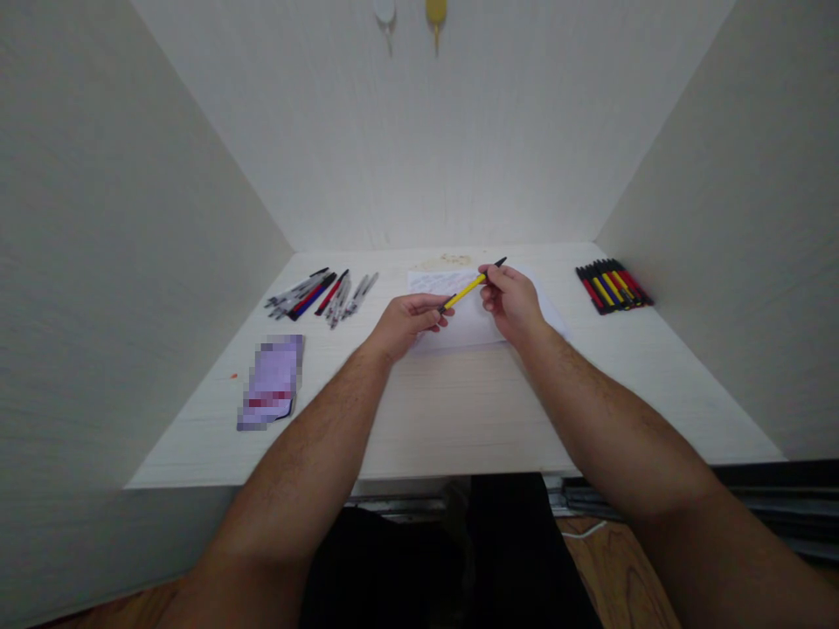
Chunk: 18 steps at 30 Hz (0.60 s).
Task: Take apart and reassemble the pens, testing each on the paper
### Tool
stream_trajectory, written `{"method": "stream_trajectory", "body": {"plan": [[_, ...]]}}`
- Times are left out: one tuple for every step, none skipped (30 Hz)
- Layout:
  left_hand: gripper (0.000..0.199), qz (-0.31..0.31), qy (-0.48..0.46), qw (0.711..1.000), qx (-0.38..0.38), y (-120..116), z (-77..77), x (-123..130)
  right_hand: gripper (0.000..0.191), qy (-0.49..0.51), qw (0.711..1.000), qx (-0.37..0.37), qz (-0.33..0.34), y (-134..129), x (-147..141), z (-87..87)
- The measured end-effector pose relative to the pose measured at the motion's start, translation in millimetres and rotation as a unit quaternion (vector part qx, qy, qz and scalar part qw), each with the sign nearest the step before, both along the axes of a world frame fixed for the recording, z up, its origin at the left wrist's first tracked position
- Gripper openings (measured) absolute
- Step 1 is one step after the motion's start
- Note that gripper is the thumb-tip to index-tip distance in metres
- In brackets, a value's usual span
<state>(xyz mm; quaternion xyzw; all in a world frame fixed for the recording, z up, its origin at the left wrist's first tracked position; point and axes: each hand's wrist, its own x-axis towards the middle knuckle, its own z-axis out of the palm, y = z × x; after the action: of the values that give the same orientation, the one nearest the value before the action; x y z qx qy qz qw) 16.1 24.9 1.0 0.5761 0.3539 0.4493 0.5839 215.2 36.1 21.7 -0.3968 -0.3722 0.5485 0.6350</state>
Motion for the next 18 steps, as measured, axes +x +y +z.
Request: {"method": "stream_trajectory", "body": {"plan": [[0.038,0.003,0.001,1.000,0.002,-0.1,-0.2,0.3,0.018,0.001,1.000,0.003,0.003,-0.2,-0.1,-0.2],[0.038,0.007,0.004,1.000,0.003,-0.3,-0.1,0.7,0.018,0.001,1.000,0.006,0.008,-0.5,-0.2,-0.4],[0.038,0.012,0.007,1.000,0.003,-0.5,0.1,1.1,0.019,0.002,1.000,0.008,0.013,-0.8,-0.4,-0.5],[0.038,0.015,0.011,1.000,0.003,-0.7,0.3,1.5,0.019,0.003,1.000,0.009,0.019,-1.3,-0.6,-0.4],[0.038,0.017,0.014,1.000,0.004,-0.8,0.5,1.9,0.020,0.003,1.000,0.010,0.026,-1.8,-0.9,-0.2],[0.038,0.017,0.017,1.000,0.005,-0.8,0.6,2.3,0.021,0.004,0.999,0.012,0.031,-2.3,-1.3,0.1],[0.039,0.016,0.017,1.000,0.006,-0.7,0.7,2.5,0.021,0.005,0.999,0.015,0.034,-2.7,-1.7,0.4],[0.039,0.016,0.017,1.000,0.008,-0.6,0.6,2.7,0.022,0.005,0.999,0.019,0.035,-3.1,-2.1,0.7],[0.040,0.018,0.016,1.000,0.009,-0.4,0.7,2.9,0.023,0.005,0.999,0.022,0.034,-3.3,-2.4,0.9],[0.040,0.021,0.014,1.000,0.009,-0.2,0.8,3.0,0.024,0.004,0.999,0.024,0.033,-3.3,-2.7,0.9],[0.041,0.025,0.011,1.000,0.007,-0.1,1.1,3.0,0.024,0.002,0.999,0.025,0.031,-3.2,-2.8,0.7],[0.040,0.029,0.010,1.000,0.004,-0.2,1.7,3.1,0.025,-0.002,0.999,0.024,0.030,-2.9,-2.9,0.2],[0.040,0.032,0.011,0.999,0.000,-0.4,2.5,3.1,0.026,-0.005,0.999,0.024,0.030,-2.5,-2.8,-0.4],[0.039,0.035,0.013,0.999,-0.004,-0.8,3.4,3.1,0.027,-0.008,0.999,0.025,0.030,-2.0,-2.8,-1.1],[0.038,0.037,0.016,0.999,-0.008,-1.2,4.5,3.2,0.028,-0.008,0.999,0.028,0.028,-1.5,-2.7,-1.9],[0.038,0.038,0.018,0.999,-0.010,-1.7,5.5,3.2,0.029,-0.008,0.999,0.031,0.027,-1.1,-2.7,-2.6],[0.038,0.038,0.020,0.999,-0.011,-2.2,6.5,3.3,0.030,-0.008,0.999,0.034,0.024,-0.8,-2.6,-3.1],[0.038,0.038,0.022,0.999,-0.011,-2.7,7.3,3.3,0.030,-0.009,0.999,0.035,0.022,-0.6,-2.6,-3.4]]}}
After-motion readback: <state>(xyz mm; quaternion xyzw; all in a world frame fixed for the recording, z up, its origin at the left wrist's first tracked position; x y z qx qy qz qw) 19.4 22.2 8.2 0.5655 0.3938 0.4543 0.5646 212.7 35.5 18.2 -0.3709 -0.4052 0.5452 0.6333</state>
